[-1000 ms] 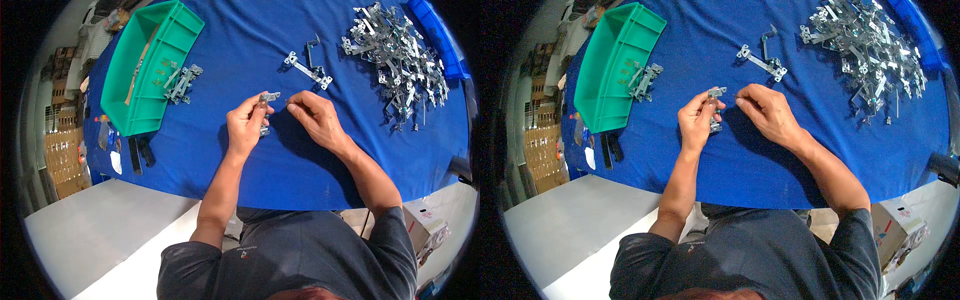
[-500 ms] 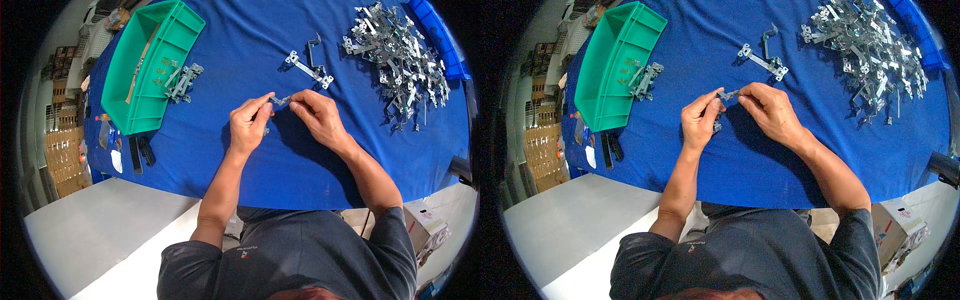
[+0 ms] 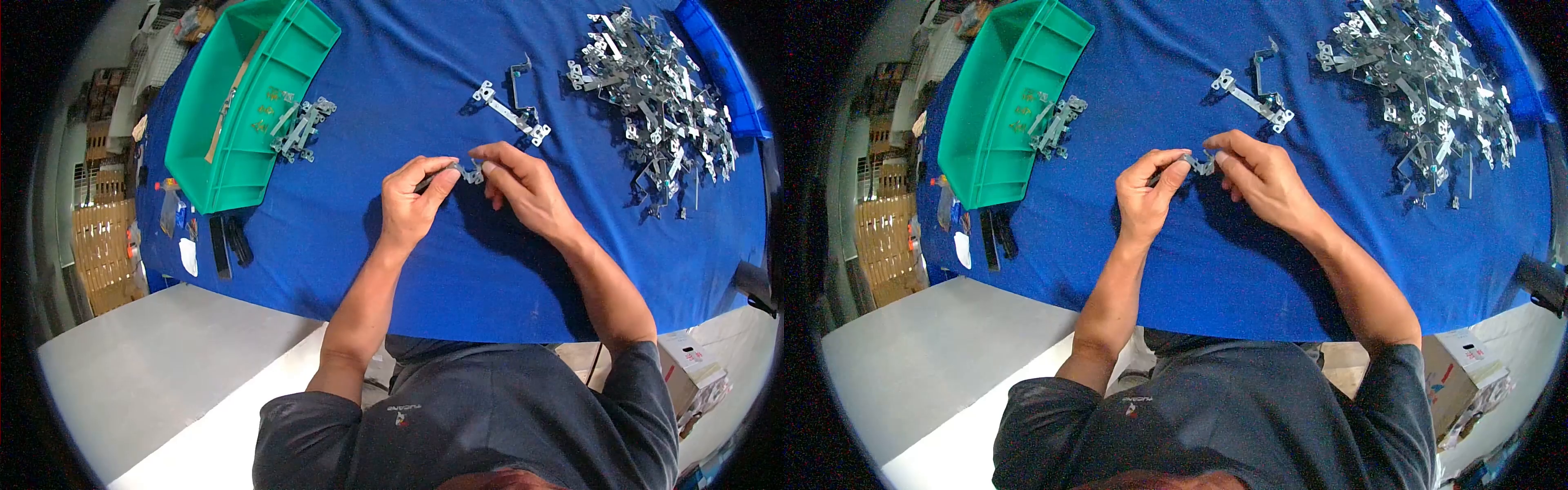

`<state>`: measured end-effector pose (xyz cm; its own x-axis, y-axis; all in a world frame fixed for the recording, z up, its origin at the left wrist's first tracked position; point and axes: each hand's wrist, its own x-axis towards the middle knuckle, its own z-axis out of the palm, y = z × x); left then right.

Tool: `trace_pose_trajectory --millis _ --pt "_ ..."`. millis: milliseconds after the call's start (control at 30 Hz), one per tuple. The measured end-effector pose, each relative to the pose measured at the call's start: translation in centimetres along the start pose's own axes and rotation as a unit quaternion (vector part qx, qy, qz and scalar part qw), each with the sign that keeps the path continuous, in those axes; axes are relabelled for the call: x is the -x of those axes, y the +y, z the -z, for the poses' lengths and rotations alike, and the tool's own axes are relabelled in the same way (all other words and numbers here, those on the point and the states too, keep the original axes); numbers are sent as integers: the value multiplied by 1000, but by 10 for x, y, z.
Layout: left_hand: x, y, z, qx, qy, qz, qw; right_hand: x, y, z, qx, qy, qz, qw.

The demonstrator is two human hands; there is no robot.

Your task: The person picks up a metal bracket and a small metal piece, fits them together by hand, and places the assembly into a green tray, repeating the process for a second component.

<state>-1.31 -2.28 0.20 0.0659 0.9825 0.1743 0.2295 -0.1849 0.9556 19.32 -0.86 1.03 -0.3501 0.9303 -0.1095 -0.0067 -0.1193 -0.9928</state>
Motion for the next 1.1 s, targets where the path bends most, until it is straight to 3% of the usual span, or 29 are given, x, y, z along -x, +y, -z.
trace_pose_trajectory --millis 300,400,500,600,633,733,967,1100 --pt "-2 4 1 -76 -46 -59 994 -4 4 10 57 -41 -5 998" --pt "-2 1 -1 -83 -55 -66 993 -4 11 3 54 37 43 997" --pt "-1 2 -1 -83 -38 -71 993 -5 16 -2 -63 112 34 991" --pt "-1 3 -2 -77 69 -68 992 -3 7 0 24 60 -11 998" --pt "0 -1 0 -70 78 -59 993 -3 11 0 44 40 13 998" --pt "1 -4 -1 -46 67 -37 996 -1 8 1 128 7 40 991" --pt "0 1 1 -61 22 -26 998 -1 10 0 159 16 69 985" --pt "-1 0 1 -64 11 -54 996 0 8 -1 99 26 41 994"
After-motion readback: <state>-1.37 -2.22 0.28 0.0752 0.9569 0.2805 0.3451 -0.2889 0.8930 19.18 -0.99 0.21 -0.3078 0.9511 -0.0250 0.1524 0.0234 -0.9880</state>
